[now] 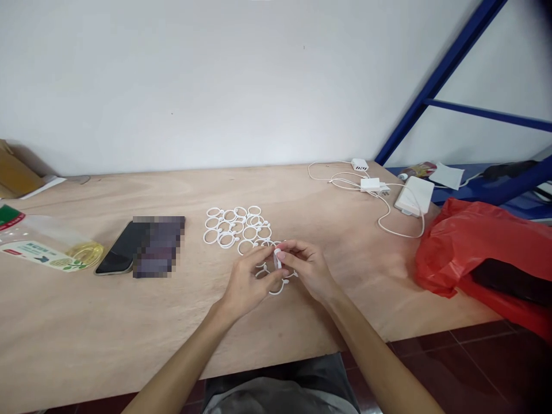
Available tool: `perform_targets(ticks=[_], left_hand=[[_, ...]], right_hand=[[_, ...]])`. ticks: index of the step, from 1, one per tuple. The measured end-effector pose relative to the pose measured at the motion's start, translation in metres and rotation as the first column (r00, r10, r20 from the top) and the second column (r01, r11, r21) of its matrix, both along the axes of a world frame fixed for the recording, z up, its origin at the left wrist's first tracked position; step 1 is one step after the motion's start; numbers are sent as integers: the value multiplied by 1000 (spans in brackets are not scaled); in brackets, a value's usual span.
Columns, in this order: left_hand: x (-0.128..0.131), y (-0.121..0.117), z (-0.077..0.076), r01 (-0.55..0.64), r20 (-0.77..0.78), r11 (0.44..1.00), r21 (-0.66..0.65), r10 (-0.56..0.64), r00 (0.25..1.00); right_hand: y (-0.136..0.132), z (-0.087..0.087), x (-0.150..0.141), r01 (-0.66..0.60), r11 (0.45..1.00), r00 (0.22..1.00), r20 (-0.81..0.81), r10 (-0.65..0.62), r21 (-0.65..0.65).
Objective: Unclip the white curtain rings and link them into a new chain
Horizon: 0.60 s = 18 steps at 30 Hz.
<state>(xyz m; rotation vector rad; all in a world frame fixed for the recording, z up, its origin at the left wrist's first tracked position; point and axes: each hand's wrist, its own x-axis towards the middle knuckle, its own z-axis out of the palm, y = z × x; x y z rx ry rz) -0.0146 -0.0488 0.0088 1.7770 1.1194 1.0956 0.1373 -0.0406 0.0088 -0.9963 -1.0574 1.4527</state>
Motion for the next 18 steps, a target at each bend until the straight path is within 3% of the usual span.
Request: perform_targets(ticks=[9, 18], left_hand=[[1, -3, 5, 54, 3, 997, 51, -54, 999], [1, -4, 5, 67, 15, 996, 62, -68, 998]], right_hand=[[-6, 4, -6, 83, 981, 990, 96, -102, 177], [-5, -2, -8, 100, 989, 995, 2, -100, 109]])
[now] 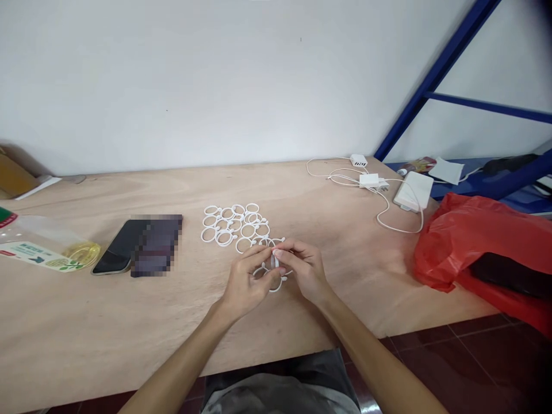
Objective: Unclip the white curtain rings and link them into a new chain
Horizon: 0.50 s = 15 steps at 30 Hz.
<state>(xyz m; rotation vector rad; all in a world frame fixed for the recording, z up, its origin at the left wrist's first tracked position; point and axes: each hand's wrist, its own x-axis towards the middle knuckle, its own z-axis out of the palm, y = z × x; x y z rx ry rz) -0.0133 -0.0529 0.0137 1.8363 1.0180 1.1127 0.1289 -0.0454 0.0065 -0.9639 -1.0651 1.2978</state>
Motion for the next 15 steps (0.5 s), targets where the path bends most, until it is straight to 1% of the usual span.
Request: perform_targets(ticks=[3, 6, 11, 15], left_hand=[[0, 0, 0, -11, -27, 1000, 11, 12, 1000], [2, -1, 0, -29, -71, 998, 49, 32, 997], [0, -1, -3, -83, -198, 992, 100, 102, 975], [-6, 2, -8, -125, -245, 976, 181, 168, 955]], right_hand=[[1, 1, 0, -28, 997, 996, -83, 22, -77], [3, 4, -1, -22, 992, 992, -122, 6, -128], [6, 4, 1, 57, 988, 994, -79, -69, -146], [9, 1, 4, 141, 978, 989, -24, -146, -155]])
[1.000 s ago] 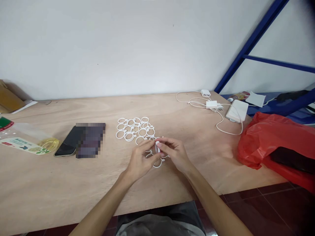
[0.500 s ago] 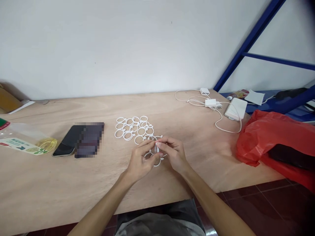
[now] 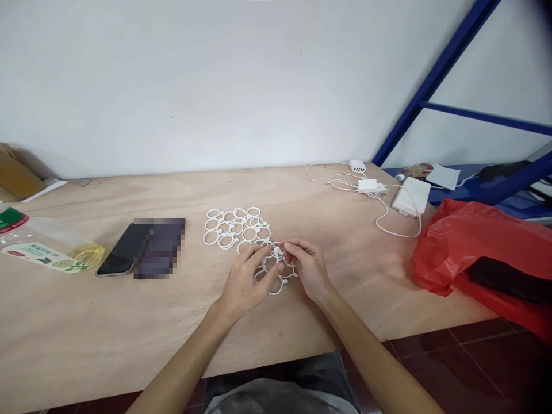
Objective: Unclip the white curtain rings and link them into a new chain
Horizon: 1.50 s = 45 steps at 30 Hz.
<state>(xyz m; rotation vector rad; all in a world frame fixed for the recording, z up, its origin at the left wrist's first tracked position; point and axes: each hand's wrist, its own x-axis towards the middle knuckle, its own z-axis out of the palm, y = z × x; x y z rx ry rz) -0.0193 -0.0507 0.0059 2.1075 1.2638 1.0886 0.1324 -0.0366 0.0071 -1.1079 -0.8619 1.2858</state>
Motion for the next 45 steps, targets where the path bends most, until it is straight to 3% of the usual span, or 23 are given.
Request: perform_targets(ticks=[3, 6, 9, 12, 17, 25, 29, 34, 39, 45], left_hand=[[-4, 3, -4, -31, -72, 998, 49, 35, 997], [-6, 4, -5, -61, -157, 995, 76, 72, 985], [-7, 6, -6, -91, -197, 992, 86, 106, 975], [-12, 9, -4, -131, -178, 987, 93, 146, 973], [-39, 13, -1, -258, -138, 960, 114, 272, 952], [-93, 10, -1, -479, -276, 852, 210, 522, 807], [-94, 23, -5, -453, -370, 874, 177, 486, 792], [-84, 60, -8, -383, -418, 916, 117, 395, 818], [-77, 93, -18, -445, -476, 895, -37, 375, 795], [-64, 95, -26, -394, -440, 916, -70, 326, 837]], right_hand=[[1, -2, 2, 16, 1000, 996, 84, -16, 5], [0, -5, 2, 30, 994, 958, 282, -58, 101], [-3, -9, 2, -1, 965, 838, 526, -141, 261], [-4, -13, 2, -85, 917, 722, 659, -212, 389], [-4, -21, 3, -196, 868, 588, 763, -268, 456], [-6, -21, 1, -250, 856, 538, 800, -266, 452], [-7, -19, 0, -270, 854, 524, 812, -257, 445], [-8, -18, 0, -275, 853, 513, 818, -259, 442], [-10, -19, -1, -299, 824, 495, 816, -298, 482], [-13, -19, -3, -347, 805, 465, 834, -299, 482]])
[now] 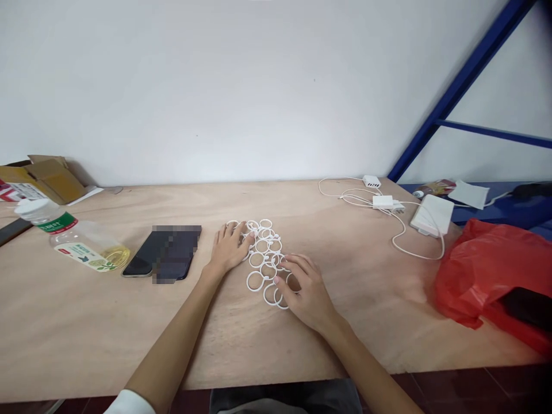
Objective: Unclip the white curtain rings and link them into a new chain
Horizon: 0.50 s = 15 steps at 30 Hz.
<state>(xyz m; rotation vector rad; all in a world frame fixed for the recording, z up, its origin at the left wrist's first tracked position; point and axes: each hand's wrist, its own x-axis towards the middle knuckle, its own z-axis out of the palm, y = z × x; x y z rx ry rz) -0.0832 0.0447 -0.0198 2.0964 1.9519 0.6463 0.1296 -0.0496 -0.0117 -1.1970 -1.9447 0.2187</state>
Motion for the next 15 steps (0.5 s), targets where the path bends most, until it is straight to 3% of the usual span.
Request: perform_targets(ticks=[5, 8, 15], left_hand=[[16, -6, 4, 99, 161, 995, 14, -99, 982], [13, -10, 10, 100, 250, 994, 48, -109, 962], [-13, -26, 16, -112, 594, 982, 152, 0, 805]], right_hand=[[3, 1, 1, 21, 1000, 1000, 0, -21, -4], [6, 8, -1, 33, 999, 999, 19, -33, -29], [36, 27, -42, -20, 996, 976, 214, 39, -92]])
